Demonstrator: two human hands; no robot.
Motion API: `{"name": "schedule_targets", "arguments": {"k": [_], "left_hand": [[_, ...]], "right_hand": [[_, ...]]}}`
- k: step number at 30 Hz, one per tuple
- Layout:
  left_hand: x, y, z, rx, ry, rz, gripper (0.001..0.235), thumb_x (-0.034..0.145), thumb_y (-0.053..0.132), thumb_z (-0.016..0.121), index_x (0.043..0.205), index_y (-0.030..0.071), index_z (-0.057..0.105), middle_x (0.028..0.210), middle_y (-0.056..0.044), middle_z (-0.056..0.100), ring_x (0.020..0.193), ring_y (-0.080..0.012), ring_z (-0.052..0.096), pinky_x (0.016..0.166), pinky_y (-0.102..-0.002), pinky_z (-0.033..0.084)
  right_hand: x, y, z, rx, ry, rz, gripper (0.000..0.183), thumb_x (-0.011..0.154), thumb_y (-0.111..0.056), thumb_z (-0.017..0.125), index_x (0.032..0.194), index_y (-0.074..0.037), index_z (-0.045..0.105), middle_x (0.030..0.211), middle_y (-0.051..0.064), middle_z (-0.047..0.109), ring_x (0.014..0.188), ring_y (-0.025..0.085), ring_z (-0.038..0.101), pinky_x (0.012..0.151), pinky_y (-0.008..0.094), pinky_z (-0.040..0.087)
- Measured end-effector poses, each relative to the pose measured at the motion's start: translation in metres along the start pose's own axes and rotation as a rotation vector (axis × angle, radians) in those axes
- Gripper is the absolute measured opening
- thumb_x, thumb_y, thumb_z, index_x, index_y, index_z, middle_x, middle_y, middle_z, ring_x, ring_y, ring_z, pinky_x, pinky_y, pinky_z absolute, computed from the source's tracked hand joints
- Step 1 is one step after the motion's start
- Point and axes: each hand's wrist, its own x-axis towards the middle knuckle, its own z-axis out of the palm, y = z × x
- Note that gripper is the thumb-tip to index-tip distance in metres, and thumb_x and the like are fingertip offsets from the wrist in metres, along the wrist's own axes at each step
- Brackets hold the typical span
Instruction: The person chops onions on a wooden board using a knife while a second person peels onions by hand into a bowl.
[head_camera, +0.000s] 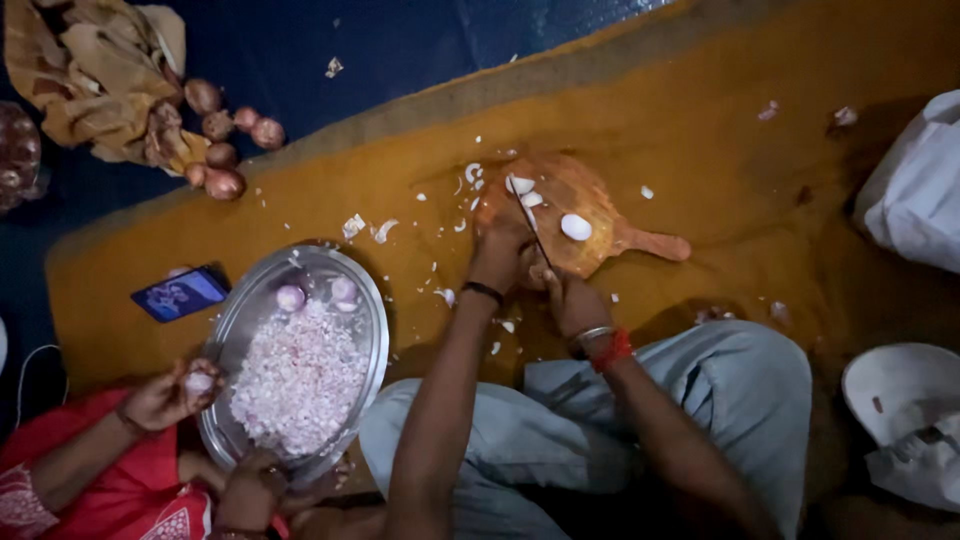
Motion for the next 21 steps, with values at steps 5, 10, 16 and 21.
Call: {"name": "schedule_targets", "arguments": {"k": [5,10,16,21], "left_hand": [[-0.005,-0.007,0.002,-0.045,0.034,-0.028,0.016,0.077,0.012,0.077,0.089,0.002,0.072,0.095,-0.019,0.072,0.093,-0.0378,0.069,0.086,-0.046,0.055],[-0.005,-0.024,0.022,0.036,-0.002,-0.076,0.011,0.079,0.010,0.075,0.087,0.003,0.074,0.093,-0.019,0.072,0.092,-0.0381,0.069,0.086,-0.046,0.056],[-0.012,-0.028,0.023,-0.091,0.059,-0.042,0.015,0.084,0.015,0.078,0.090,0.002,0.074,0.092,-0.020,0.072,0.092,-0.0379,0.068,0.088,-0.048,0.054],[-0.011,-0.021,0.014,-0.017,-0.006,-0.111,0.018,0.076,0.013,0.077,0.091,0.002,0.075,0.094,-0.020,0.072,0.090,-0.0388,0.068,0.086,-0.048,0.054]], "right_hand": [[-0.001,0.003,0.002,-0.219,-0.151,0.219,0.061,0.108,-0.053,0.041,0.106,-0.001,0.072,0.093,0.033,0.069,0.090,0.051,0.067,0.082,0.058,0.053],[0.002,0.008,0.005,-0.040,0.019,-0.012,0.061,0.103,-0.052,0.035,0.112,-0.002,0.069,0.095,0.031,0.070,0.085,0.054,0.064,0.072,0.062,0.050],[-0.010,0.015,0.010,-0.116,-0.118,0.148,0.057,0.104,-0.051,0.040,0.113,-0.003,0.070,0.090,0.033,0.069,0.087,0.054,0.065,0.079,0.061,0.051],[-0.009,0.016,0.009,-0.027,-0.067,-0.001,0.061,0.107,-0.052,0.038,0.110,0.000,0.070,0.099,0.032,0.069,0.098,0.052,0.065,0.085,0.057,0.052]]}}
